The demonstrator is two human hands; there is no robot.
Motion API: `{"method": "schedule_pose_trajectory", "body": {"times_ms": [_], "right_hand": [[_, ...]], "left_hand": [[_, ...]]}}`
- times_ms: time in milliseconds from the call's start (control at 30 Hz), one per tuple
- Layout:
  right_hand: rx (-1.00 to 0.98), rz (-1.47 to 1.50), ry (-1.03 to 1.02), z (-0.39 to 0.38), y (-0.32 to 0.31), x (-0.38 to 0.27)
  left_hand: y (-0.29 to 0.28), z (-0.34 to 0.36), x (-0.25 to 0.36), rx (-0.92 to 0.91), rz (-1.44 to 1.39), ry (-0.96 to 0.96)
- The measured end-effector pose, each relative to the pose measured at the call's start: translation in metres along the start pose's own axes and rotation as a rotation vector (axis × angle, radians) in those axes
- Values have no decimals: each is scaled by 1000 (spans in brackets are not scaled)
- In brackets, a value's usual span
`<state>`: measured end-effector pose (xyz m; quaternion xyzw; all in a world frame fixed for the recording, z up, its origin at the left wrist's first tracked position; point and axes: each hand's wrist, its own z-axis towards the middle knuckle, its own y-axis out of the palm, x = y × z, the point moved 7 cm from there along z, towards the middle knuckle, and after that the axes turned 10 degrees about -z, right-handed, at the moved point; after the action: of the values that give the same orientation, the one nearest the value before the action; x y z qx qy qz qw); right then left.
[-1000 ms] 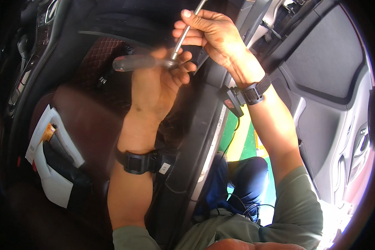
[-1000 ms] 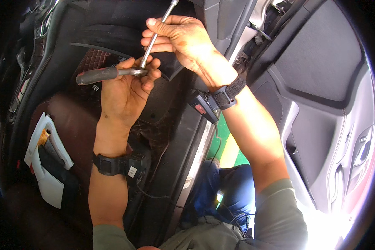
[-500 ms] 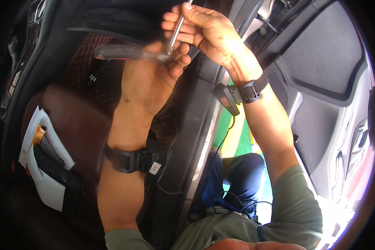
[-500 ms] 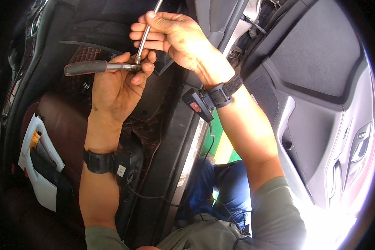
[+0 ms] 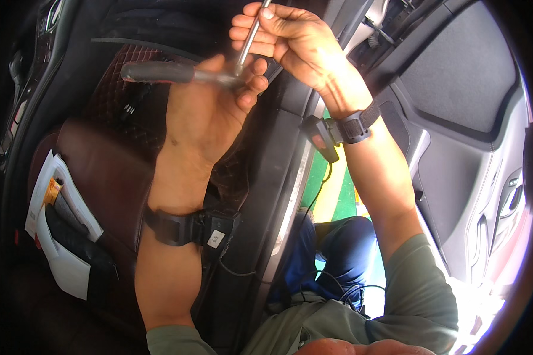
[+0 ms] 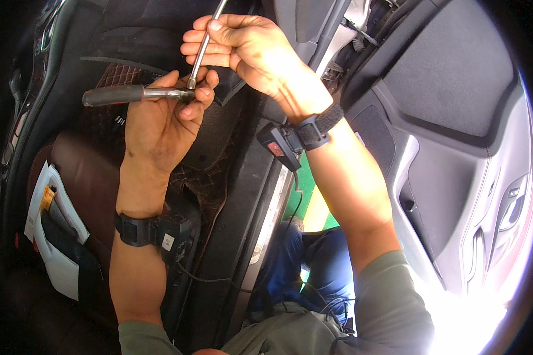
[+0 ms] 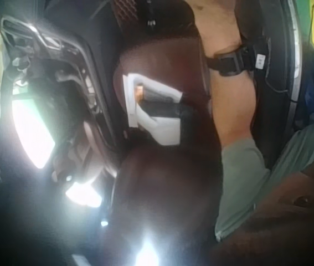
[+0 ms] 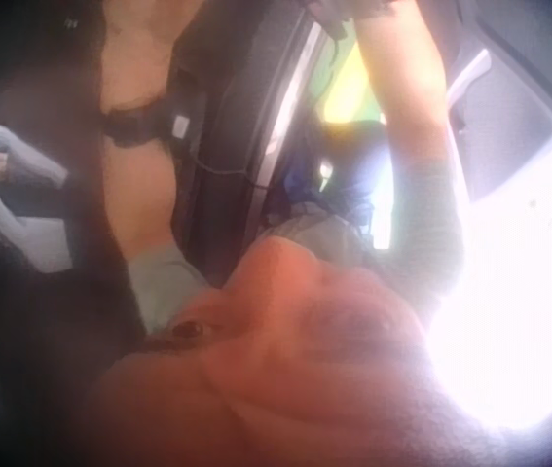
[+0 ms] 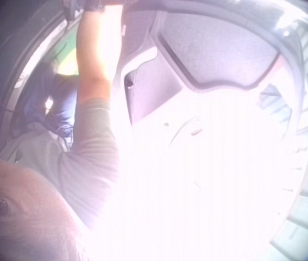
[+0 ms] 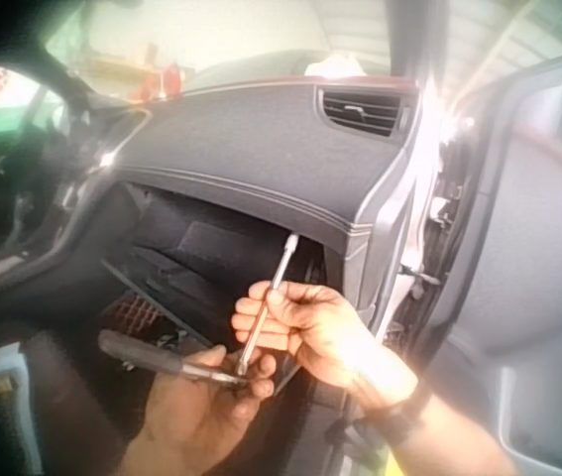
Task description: The person uses a ratchet wrench to loosen and remove multiple bolts securing the glove compartment panel. After removing the bolts, they detach the panel from the dashboard and set it aside.
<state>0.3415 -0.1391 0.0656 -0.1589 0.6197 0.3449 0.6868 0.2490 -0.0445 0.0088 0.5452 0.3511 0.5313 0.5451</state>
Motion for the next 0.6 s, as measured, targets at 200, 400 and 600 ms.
{"method": "schedule_pose_trajectory", "body": {"times_ms": [200, 400, 600], "right_hand": [[177, -157, 14, -2, -3, 6], [32, -20, -10, 2, 0, 5], [132, -95, 7, 0, -4, 10]], "left_hand": [[0, -1, -1, 4, -32, 12], [-2, 0, 1, 10, -27, 16], [-3, -1, 1, -1, -79, 6]]}}
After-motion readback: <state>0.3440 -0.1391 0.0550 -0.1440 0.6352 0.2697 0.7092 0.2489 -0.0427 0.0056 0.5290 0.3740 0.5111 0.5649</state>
